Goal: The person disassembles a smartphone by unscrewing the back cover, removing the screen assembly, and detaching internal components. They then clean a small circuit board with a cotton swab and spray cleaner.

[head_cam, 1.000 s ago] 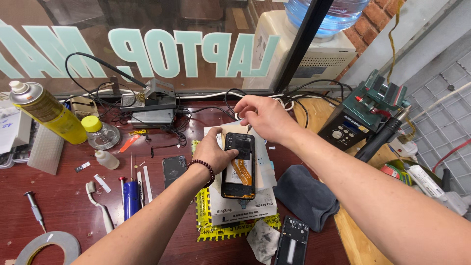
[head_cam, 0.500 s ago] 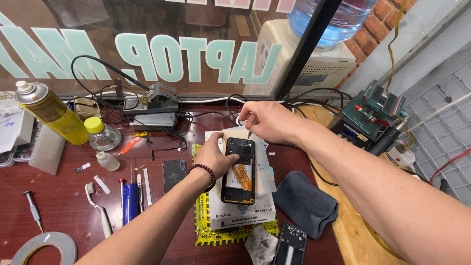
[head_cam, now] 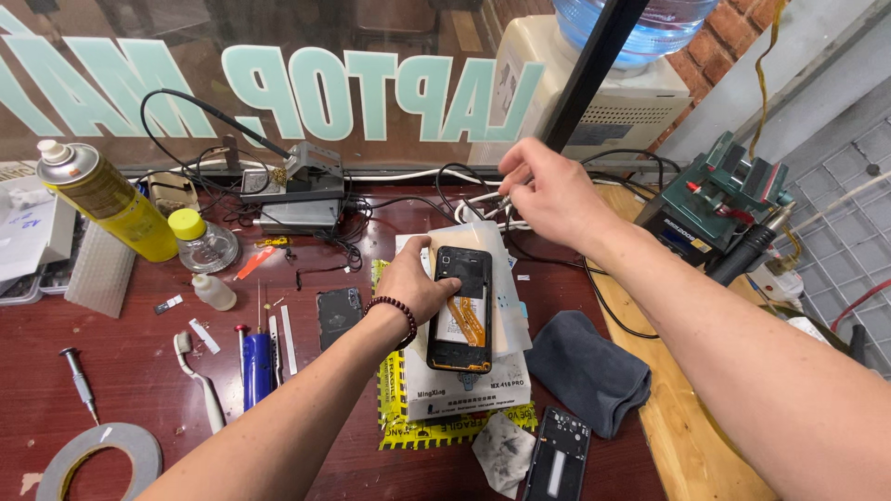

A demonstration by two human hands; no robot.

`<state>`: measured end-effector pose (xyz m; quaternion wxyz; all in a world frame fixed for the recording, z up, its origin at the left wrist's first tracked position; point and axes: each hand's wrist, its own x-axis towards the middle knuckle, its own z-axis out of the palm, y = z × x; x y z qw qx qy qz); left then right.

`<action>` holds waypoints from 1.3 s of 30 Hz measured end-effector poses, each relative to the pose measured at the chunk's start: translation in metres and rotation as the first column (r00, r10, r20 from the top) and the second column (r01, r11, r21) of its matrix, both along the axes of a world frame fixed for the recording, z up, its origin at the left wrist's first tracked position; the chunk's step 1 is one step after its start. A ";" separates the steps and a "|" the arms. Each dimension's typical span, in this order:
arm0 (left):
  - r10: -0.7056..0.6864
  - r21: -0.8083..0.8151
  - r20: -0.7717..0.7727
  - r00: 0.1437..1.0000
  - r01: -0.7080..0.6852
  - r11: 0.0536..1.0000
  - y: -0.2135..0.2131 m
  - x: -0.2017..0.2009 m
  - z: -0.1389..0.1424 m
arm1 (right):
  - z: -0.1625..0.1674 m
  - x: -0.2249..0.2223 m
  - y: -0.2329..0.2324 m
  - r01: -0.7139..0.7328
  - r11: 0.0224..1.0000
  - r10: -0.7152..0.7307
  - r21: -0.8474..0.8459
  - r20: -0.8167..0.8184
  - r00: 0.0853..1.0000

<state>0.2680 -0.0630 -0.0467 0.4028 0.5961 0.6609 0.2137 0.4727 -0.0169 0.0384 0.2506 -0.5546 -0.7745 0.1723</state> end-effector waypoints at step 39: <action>-0.011 0.079 -0.037 0.999 0.014 0.997 0.005 0.000 -0.009 | -0.063 -0.042 0.000 -0.078 0.979 0.150 -0.187 0.410 0.900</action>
